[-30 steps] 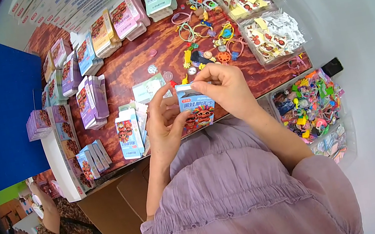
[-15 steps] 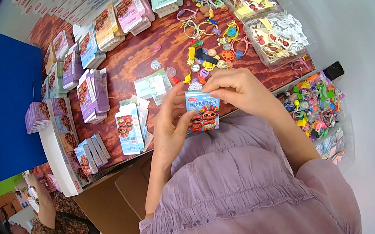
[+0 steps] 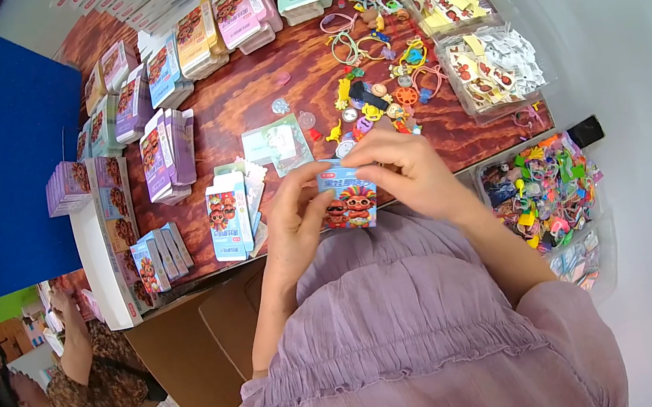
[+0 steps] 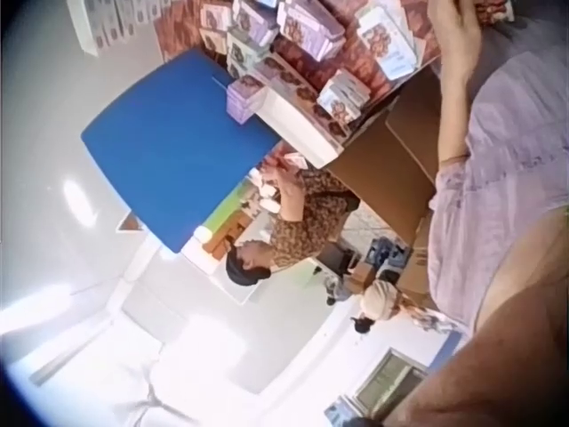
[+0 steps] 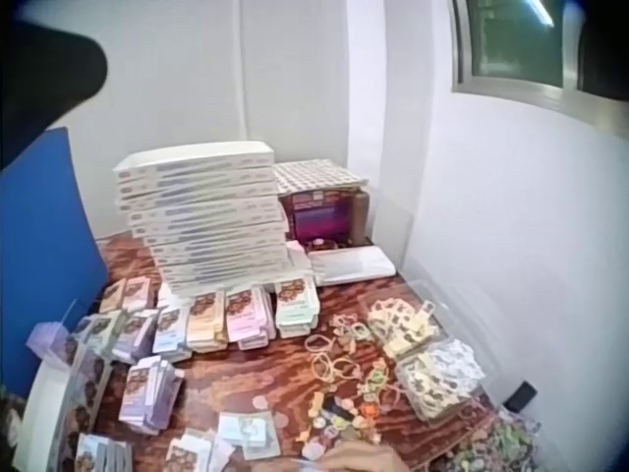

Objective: Organizing and preparing small toy boxes and cards on a workstation.

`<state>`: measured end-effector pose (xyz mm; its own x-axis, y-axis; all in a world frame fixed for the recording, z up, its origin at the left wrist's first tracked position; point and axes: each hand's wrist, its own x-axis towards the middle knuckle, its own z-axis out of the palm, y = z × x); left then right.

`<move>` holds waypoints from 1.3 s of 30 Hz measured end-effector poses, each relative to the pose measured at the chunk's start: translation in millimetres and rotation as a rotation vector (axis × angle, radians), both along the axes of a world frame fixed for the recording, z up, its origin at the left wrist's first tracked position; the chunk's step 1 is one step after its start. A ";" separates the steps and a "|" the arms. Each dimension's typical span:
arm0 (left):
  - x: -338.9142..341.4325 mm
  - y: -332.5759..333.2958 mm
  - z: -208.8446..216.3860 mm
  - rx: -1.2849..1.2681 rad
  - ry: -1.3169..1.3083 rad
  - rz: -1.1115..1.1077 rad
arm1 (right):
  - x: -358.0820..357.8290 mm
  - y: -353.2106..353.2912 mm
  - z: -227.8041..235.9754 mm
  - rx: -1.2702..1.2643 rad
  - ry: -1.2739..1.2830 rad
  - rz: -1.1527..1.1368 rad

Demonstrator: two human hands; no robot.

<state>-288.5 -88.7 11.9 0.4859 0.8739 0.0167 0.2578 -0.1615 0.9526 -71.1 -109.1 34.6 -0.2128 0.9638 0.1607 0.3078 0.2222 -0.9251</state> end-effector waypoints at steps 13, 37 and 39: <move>-120.1 -18.0 48.5 0.227 0.374 0.900 | -112.8 35.7 -14.9 -0.360 0.337 0.152; -185.7 -16.7 42.0 0.534 0.662 0.928 | -173.1 77.2 -46.2 0.457 -0.527 0.085; -152.9 -24.1 44.4 0.140 0.311 0.698 | -149.6 73.2 -18.8 0.376 -0.446 0.122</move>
